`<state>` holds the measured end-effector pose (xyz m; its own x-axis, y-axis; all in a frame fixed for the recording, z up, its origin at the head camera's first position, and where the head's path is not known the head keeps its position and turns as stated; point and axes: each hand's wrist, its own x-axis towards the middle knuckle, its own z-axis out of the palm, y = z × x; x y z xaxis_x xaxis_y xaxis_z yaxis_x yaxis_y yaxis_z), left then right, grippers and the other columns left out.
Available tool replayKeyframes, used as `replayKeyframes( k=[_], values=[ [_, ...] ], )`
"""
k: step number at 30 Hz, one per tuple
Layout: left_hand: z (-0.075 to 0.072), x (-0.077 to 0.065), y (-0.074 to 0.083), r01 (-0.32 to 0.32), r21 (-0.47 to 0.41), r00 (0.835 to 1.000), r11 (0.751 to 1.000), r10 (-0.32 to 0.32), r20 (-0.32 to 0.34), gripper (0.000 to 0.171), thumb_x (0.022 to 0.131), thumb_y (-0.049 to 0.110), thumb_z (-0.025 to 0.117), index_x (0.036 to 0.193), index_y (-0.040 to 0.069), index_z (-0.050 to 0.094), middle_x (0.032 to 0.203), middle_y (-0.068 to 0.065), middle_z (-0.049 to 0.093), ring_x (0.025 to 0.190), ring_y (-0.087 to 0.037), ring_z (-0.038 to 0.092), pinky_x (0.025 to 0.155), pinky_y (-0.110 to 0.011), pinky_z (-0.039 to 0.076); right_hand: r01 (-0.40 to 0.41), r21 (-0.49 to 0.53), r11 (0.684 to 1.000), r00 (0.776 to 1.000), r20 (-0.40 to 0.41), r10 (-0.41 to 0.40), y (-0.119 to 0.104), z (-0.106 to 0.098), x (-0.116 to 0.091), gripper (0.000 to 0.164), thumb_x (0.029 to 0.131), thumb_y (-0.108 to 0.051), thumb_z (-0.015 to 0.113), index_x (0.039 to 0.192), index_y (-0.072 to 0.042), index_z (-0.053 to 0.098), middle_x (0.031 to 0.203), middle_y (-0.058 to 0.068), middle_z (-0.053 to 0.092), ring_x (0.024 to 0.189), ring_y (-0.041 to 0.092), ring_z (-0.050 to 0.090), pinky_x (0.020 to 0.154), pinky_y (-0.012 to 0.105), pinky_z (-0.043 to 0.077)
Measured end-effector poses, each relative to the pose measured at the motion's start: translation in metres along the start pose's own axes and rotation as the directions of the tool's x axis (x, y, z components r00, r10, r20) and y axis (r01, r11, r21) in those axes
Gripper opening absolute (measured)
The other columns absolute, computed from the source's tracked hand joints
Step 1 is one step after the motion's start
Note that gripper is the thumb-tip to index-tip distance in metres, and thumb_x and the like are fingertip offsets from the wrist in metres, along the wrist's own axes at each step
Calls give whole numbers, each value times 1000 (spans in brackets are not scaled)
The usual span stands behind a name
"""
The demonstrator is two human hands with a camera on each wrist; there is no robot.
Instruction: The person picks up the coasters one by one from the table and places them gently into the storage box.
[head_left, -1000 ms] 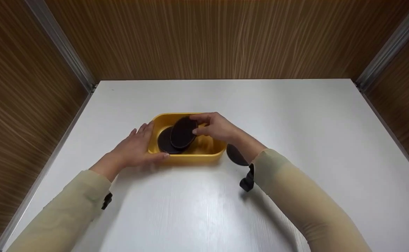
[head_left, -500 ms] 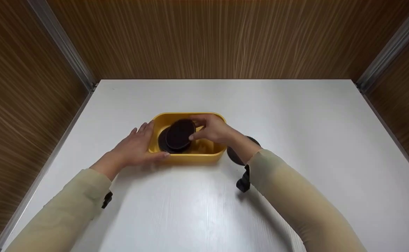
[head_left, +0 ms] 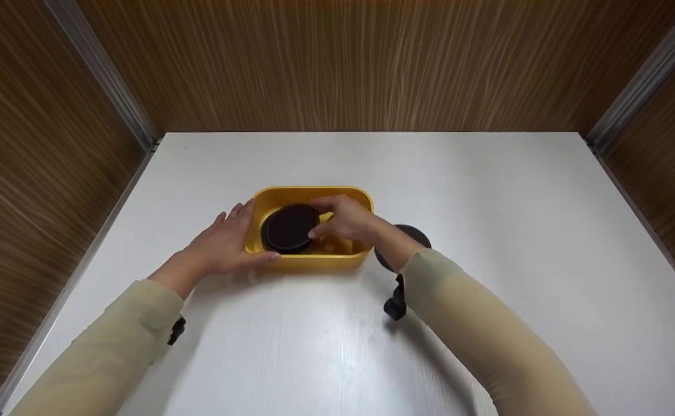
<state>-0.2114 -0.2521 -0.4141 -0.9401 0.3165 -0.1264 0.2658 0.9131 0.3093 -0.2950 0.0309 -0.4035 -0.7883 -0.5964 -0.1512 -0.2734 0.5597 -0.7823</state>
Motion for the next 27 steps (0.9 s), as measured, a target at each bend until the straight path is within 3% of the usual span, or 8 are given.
replayKeyframes(
  k=[17,27],
  values=[
    [1,3,0,-6,-7,1000,1000,6,-4,133,88,88,55,168,-1,-3,174,-25,12,161,-42,13,130,-56,8,19,-23,1000,1000,-6,-19,1,10,3,69,92,-17,86,154,-8,57,148,10,63,140,24,55,120,41,40],
    [4,6,1,2,-6,1000,1000,-2,10,133,87,89,53,169,0,-3,175,-23,10,162,-41,10,131,-54,7,-50,-14,999,998,-31,50,1,3,0,75,93,-22,85,159,-11,51,150,12,61,140,28,54,118,41,44]
  ],
)
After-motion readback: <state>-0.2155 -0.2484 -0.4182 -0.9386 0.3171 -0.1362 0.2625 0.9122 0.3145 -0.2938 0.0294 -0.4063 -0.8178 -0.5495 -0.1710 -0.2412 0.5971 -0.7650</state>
